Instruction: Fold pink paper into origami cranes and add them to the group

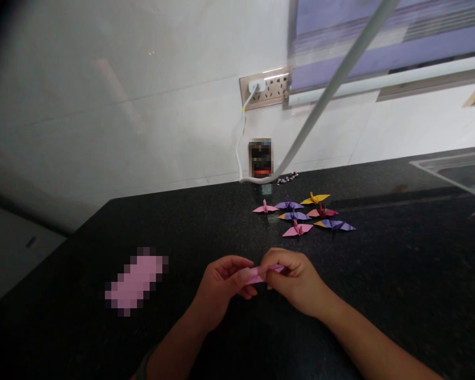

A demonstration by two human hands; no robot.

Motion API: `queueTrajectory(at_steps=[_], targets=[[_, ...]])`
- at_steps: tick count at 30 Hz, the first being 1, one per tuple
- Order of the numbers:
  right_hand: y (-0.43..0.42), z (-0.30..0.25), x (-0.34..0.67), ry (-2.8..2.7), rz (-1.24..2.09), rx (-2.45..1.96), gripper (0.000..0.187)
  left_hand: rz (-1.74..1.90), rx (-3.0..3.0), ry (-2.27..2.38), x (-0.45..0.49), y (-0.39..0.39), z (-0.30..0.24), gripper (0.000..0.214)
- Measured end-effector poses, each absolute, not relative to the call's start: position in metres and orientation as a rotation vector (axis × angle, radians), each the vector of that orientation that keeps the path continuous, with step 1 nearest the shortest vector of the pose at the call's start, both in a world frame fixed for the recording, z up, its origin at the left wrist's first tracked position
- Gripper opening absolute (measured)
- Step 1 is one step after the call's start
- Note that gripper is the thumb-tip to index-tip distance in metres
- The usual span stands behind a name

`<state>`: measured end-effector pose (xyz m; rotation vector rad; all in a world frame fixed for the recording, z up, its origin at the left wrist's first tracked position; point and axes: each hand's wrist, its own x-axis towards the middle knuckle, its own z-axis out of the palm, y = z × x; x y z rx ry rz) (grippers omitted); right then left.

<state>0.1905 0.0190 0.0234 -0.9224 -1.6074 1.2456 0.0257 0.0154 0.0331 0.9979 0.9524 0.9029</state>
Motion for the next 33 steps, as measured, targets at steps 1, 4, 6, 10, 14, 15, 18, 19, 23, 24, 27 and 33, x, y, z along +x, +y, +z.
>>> queueTrajectory(at_steps=[1, 4, 6, 10, 14, 15, 18, 19, 23, 24, 27, 33], targets=[[0.019, 0.025, 0.191, -1.640, 1.208, -0.914, 0.010, 0.888, 1.012, 0.969, 0.026, 0.016, 0.033, 0.022], [0.018, 0.028, 0.191, -1.710, 1.149, -0.906, 0.008, 0.900, 1.048, 0.985, 0.025, 0.016, 0.032, 0.020], [0.017, 0.028, 0.190, -1.701, 1.178, -0.943, 0.008, 0.929, 1.064, 0.984, 0.024, 0.016, 0.031, 0.019], [0.017, 0.027, 0.190, -1.684, 1.222, -1.034, 0.019, 0.971, 1.134, 0.992, 0.022, 0.016, 0.029, 0.018], [0.019, 0.029, 0.190, -1.770, 1.153, -1.043, 0.013, 1.018, 1.227, 1.029, 0.022, 0.015, 0.023, 0.022], [0.020, 0.030, 0.190, -1.782, 1.132, -1.047, 0.012, 1.023, 1.243, 1.042, 0.022, 0.015, 0.022, 0.023], [0.020, 0.033, 0.189, -1.818, 1.080, -1.049, 0.011, 1.024, 1.277, 1.072, 0.023, 0.014, 0.022, 0.021], [0.019, 0.033, 0.188, -1.827, 1.071, -1.046, 0.011, 1.027, 1.280, 1.079, 0.023, 0.014, 0.022, 0.019], [0.018, 0.032, 0.187, -1.843, 1.048, -1.051, 0.012, 1.067, 1.284, 1.104, 0.026, 0.012, 0.026, 0.016], [0.018, 0.031, 0.187, -1.840, 1.041, -1.055, 0.012, 1.079, 1.285, 1.108, 0.027, 0.012, 0.026, 0.016], [0.018, 0.030, 0.187, -1.827, 1.032, -1.064, 0.013, 1.093, 1.279, 1.109, 0.028, 0.011, 0.027, 0.015], [0.016, 0.029, 0.186, -1.761, 1.136, -1.090, 0.017, 1.037, 1.164, 1.093, 0.029, 0.010, 0.030, 0.015]])
